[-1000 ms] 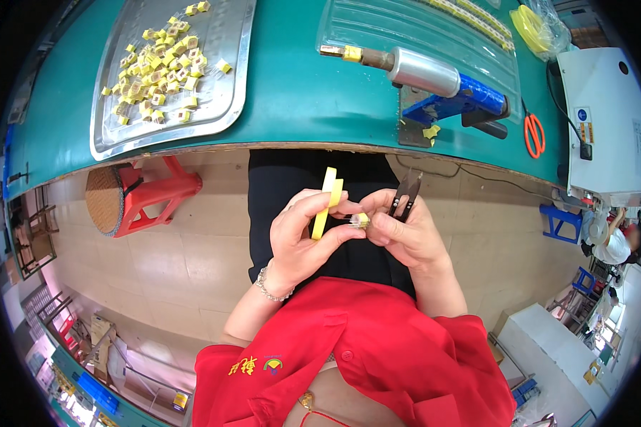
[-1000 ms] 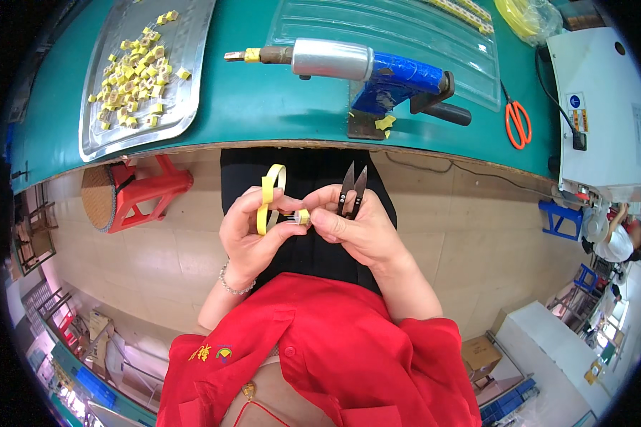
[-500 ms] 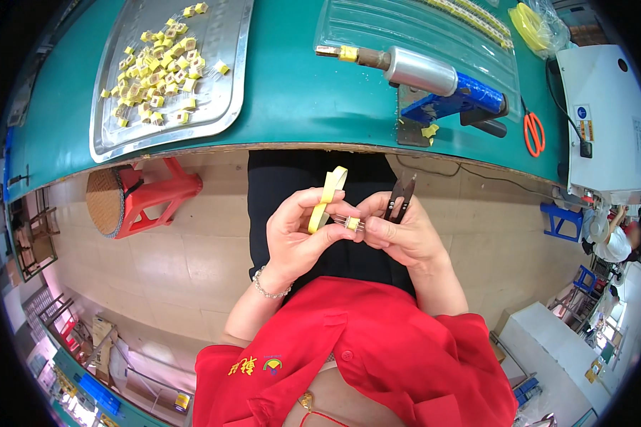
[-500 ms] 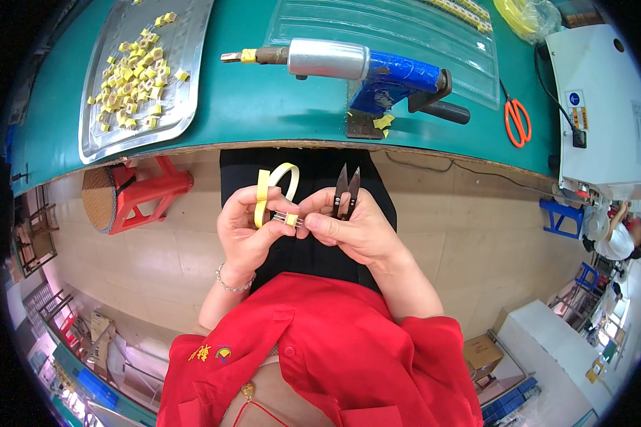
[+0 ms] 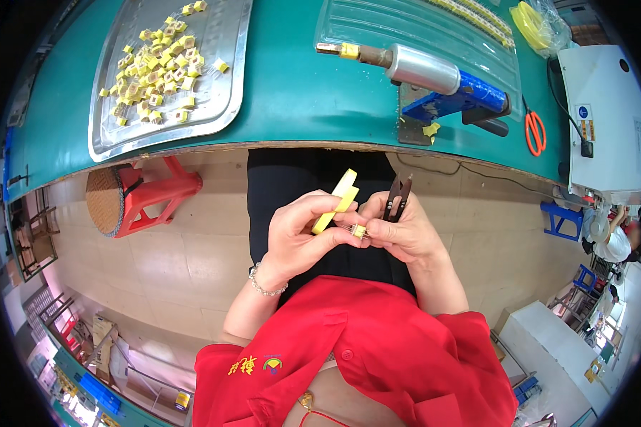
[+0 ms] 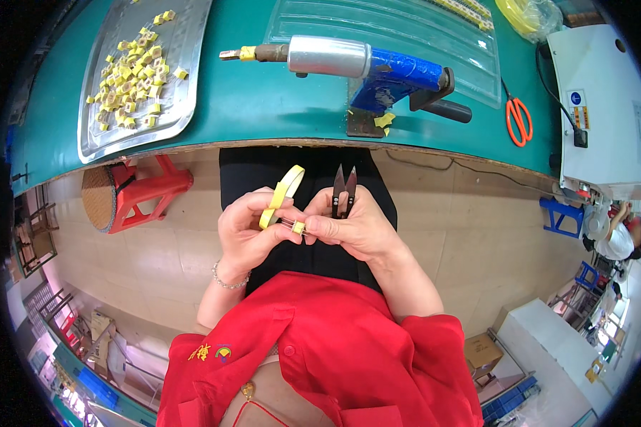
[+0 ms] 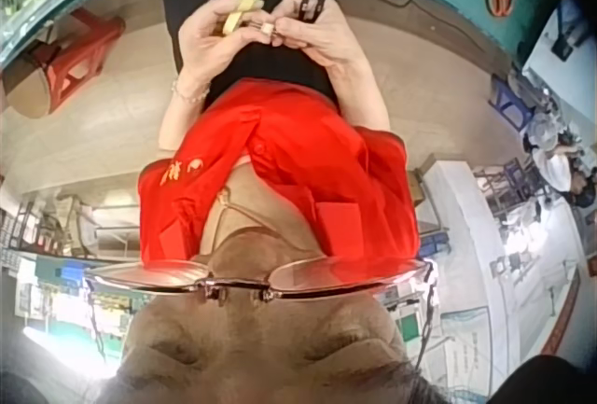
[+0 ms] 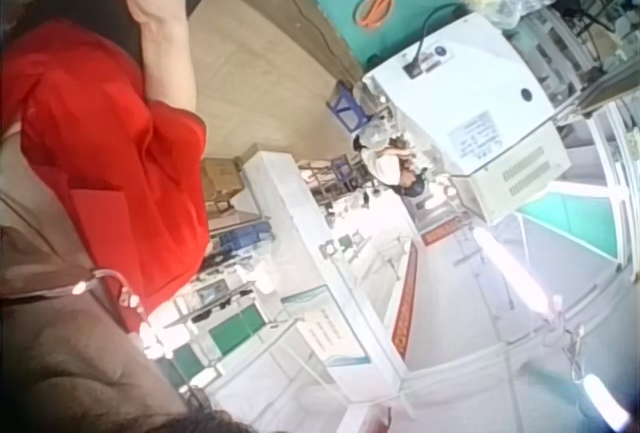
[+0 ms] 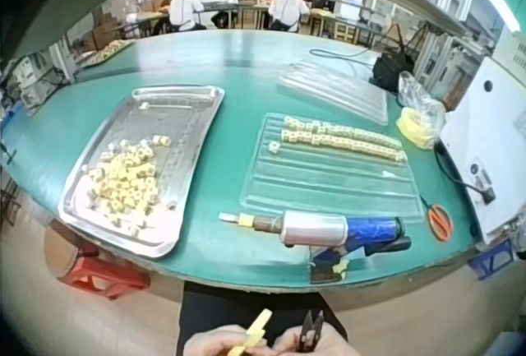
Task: Assembling small yellow plastic components onto a wire or strip using a manual winding tool and trimming with nippers.
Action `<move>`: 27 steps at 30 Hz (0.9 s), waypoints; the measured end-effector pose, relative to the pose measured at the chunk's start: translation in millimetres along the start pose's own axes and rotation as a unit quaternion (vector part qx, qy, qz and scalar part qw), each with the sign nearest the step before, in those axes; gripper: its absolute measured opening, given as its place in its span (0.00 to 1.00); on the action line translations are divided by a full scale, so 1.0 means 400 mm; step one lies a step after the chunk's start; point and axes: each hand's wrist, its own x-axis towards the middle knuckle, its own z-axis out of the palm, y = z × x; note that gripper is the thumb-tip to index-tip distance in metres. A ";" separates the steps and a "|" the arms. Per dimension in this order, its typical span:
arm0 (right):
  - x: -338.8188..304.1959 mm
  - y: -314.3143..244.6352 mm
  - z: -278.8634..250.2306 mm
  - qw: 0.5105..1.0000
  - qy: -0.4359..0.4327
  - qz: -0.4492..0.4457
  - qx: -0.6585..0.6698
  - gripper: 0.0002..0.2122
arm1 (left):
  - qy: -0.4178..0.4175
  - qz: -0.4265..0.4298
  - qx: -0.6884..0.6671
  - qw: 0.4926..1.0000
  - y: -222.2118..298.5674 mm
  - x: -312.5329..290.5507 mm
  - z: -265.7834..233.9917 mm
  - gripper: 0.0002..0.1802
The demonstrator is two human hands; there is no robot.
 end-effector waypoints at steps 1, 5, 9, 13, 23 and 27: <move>0.000 -0.003 0.001 1.000 0.000 0.000 0.000 0.09 | -0.028 0.054 0.097 0.993 0.000 0.006 -0.006 0.17; -0.002 -0.026 0.020 0.996 0.047 -0.004 -0.069 0.08 | -0.019 0.143 0.247 0.958 0.018 0.022 0.005 0.19; -0.005 -0.023 0.034 0.988 0.103 -0.013 -0.118 0.08 | -0.008 0.127 0.263 0.956 0.003 0.007 0.007 0.19; -0.003 -0.022 0.033 0.998 0.065 0.004 -0.021 0.08 | 0.045 0.016 0.108 0.993 -0.016 -0.017 0.019 0.19; -0.003 -0.003 0.029 0.998 0.054 -0.008 -0.022 0.08 | 0.025 0.074 0.160 0.984 -0.009 -0.008 0.017 0.21; -0.005 0.005 0.031 0.997 0.068 -0.018 -0.030 0.08 | 0.029 0.112 0.180 0.977 -0.008 -0.005 0.020 0.21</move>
